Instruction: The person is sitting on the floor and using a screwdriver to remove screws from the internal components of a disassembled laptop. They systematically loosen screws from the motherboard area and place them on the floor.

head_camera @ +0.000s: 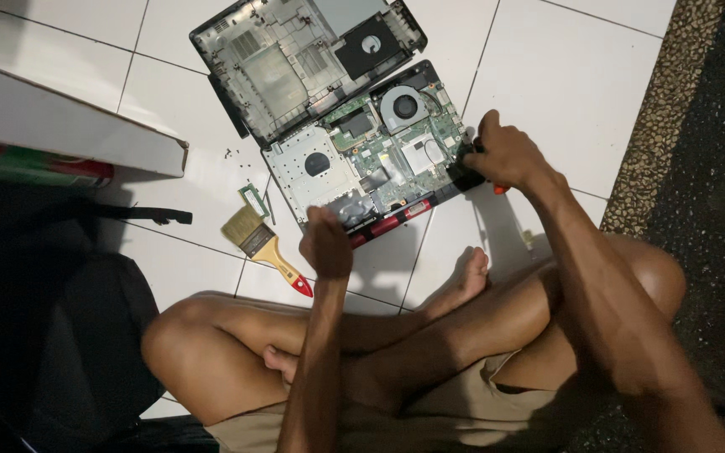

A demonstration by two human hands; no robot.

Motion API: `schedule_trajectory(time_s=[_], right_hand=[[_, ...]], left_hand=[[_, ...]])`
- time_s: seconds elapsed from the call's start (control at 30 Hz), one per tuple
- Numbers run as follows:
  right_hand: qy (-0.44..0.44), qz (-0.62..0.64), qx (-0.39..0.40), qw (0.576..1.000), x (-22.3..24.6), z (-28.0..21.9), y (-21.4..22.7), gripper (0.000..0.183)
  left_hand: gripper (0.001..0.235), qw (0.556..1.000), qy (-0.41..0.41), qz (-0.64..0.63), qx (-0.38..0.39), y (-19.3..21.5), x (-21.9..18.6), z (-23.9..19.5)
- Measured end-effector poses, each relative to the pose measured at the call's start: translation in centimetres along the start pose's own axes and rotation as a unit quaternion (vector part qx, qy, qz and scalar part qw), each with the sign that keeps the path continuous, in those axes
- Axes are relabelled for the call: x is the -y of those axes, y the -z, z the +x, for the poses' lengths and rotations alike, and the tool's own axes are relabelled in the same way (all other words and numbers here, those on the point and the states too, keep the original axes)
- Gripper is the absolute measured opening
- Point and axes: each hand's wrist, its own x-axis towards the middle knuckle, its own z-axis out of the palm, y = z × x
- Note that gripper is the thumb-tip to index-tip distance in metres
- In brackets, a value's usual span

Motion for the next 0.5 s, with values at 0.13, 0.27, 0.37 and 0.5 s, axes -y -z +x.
schedule_trajectory(time_s=[0.13,0.27,0.37,0.5], right_hand=[[-0.01,-0.006,-0.005,1.0,0.6,-0.1,0.3,0.057],[-0.035,-0.023,0.018,0.999,-0.5,1.1,-0.2,0.066],[-0.041,-0.026,0.05,0.998,-0.8,0.6,-1.0,0.071],[-0.051,0.009,0.088,0.995,-1.1,1.3,-1.2,0.074]], left_hand=[[0.033,0.999,-0.009,0.012,0.043,-1.9,2.6,-1.2],[0.016,0.991,-0.129,-0.024,0.037,-1.1,-1.8,-1.8],[0.031,0.984,-0.171,-0.059,-0.004,-2.1,-4.6,-3.2],[0.063,0.99,-0.093,0.015,-0.101,-7.2,-4.7,-6.0]])
